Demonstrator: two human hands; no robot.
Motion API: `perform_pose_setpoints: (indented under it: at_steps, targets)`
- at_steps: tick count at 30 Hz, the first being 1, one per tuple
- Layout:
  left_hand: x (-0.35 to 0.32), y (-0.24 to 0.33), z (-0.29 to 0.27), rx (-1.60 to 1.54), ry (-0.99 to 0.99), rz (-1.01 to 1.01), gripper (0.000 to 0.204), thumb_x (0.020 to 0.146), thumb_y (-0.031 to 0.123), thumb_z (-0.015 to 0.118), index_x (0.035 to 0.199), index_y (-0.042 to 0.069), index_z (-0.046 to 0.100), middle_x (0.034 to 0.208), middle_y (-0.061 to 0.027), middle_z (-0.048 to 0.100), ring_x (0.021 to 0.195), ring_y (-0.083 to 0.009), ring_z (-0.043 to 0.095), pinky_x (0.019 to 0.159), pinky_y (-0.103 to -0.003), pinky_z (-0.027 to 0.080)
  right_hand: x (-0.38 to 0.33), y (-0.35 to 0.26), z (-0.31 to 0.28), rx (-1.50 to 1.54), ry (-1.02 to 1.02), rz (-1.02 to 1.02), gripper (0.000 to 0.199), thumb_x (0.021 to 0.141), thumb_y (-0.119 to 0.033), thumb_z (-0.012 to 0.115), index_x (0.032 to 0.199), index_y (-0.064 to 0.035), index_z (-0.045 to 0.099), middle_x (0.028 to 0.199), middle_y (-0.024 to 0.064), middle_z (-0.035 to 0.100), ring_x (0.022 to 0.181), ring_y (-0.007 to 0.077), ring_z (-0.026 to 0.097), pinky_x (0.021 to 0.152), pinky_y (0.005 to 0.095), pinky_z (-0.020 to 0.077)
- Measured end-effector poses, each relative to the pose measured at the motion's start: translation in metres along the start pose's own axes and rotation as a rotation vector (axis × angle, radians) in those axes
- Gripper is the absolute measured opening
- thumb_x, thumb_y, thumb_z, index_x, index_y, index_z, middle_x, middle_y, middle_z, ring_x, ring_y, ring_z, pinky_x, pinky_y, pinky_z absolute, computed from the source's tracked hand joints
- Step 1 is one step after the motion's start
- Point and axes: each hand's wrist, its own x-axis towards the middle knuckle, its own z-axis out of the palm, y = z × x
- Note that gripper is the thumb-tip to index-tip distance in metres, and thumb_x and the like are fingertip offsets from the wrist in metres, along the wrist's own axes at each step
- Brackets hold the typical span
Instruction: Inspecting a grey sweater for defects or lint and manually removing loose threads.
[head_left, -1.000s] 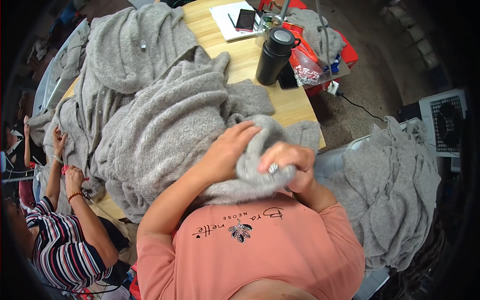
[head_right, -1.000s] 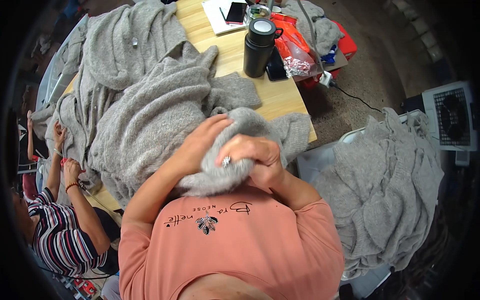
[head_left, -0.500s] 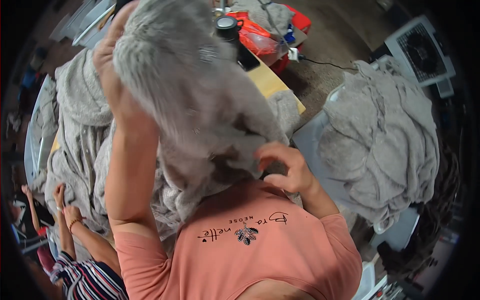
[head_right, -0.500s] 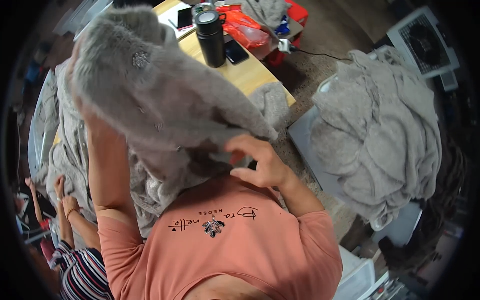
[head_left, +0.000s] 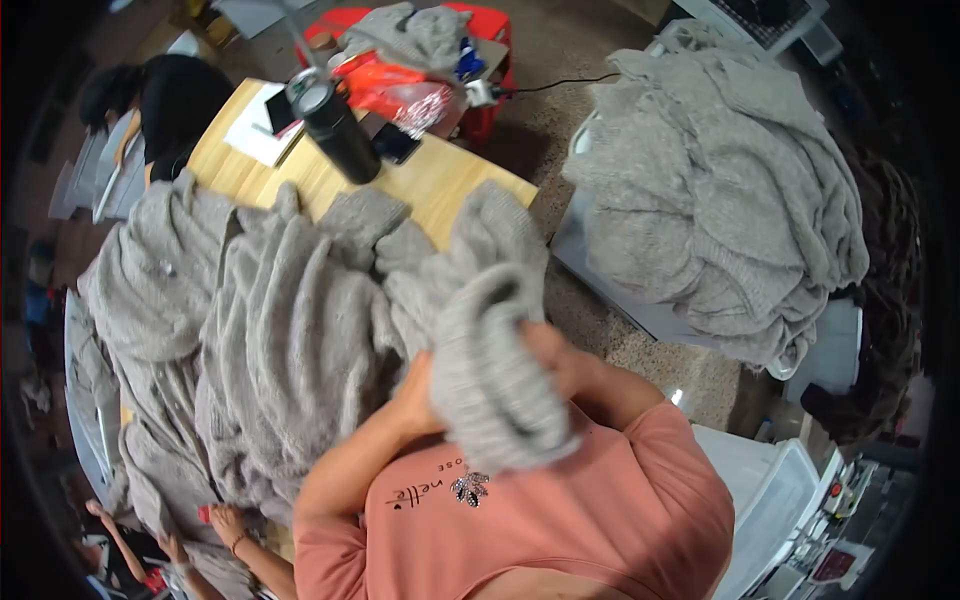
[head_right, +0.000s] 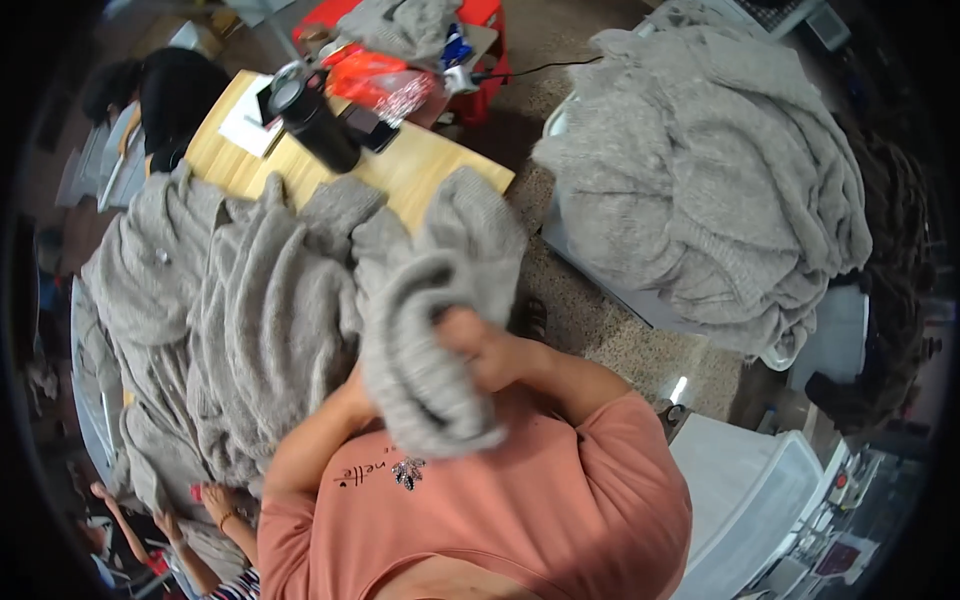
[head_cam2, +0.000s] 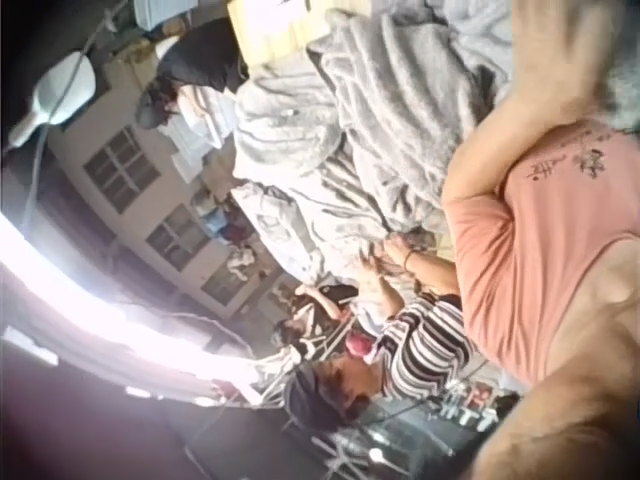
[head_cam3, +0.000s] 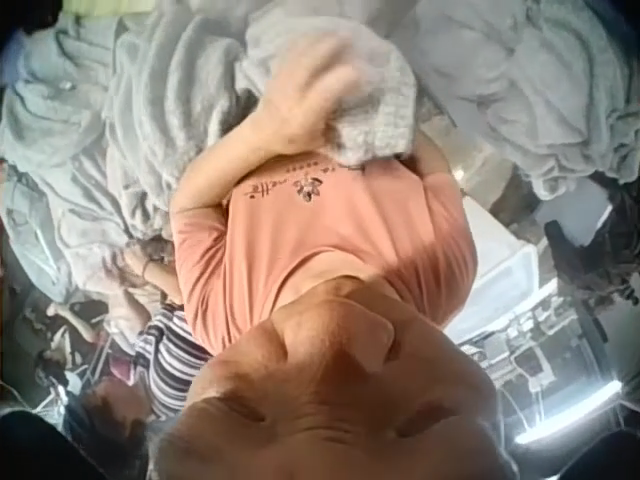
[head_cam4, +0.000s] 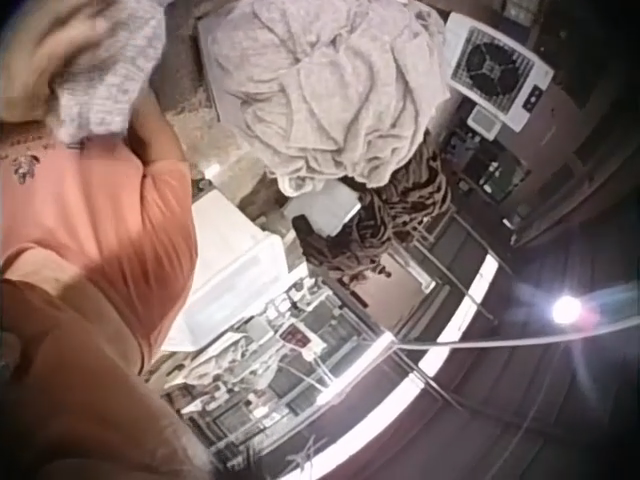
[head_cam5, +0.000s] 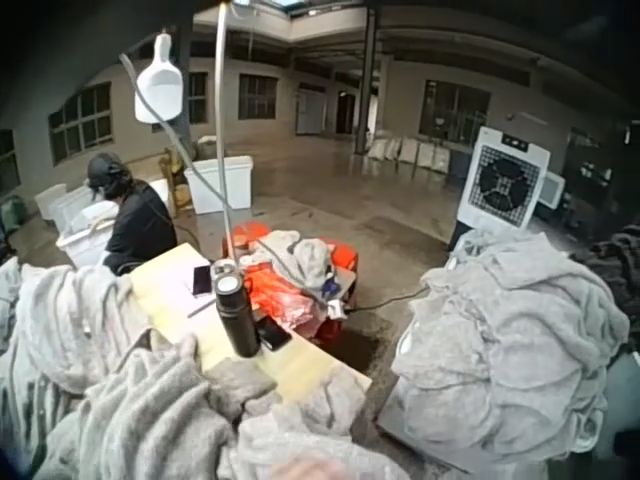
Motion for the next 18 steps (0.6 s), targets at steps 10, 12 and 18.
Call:
perform_pose_setpoints:
  at_steps: [10,12,18]
  targets:
    - [0.205,0.073,0.069,-0.051,-0.029,0.172,0.057,0.083,0.007,0.054,0.130,0.000,0.022,0.118,-0.0179,0.044,0.107,-0.0251,0.046,0.091,-0.030,0.041,-0.055,-0.024,-0.101,-0.025,0.255,0.352,0.018,0.080,-0.011,0.061,0.094,-0.0017,0.056,0.082,0.0017,0.056,0.077,0.0072,0.051,0.068,0.0227,0.0426]
    - [0.259,0.072,0.070,0.012,-0.138,0.289,0.054,0.083,0.009,0.053,0.128,0.000,0.024,0.118,-0.0182,0.044,0.107,-0.0256,0.046,0.091,-0.031,0.041,-0.091,-0.032,-0.133,-0.106,0.234,0.429,0.016,0.078,-0.009,0.061,0.091,-0.0016,0.056,0.080,0.0038,0.057,0.074,0.0093,0.054,0.067,0.0231,0.0426]
    - [0.496,0.252,0.175,0.233,-0.135,0.660,0.048,0.084,0.016,0.050,0.125,0.000,0.032,0.118,-0.0189,0.047,0.108,-0.0273,0.047,0.091,-0.032,0.040,-0.163,-0.065,-0.169,-0.033,0.468,0.404,0.014,0.081,-0.009,0.055,0.092,-0.0012,0.055,0.077,0.0021,0.059,0.073,0.0091,0.056,0.067,0.0234,0.0427]
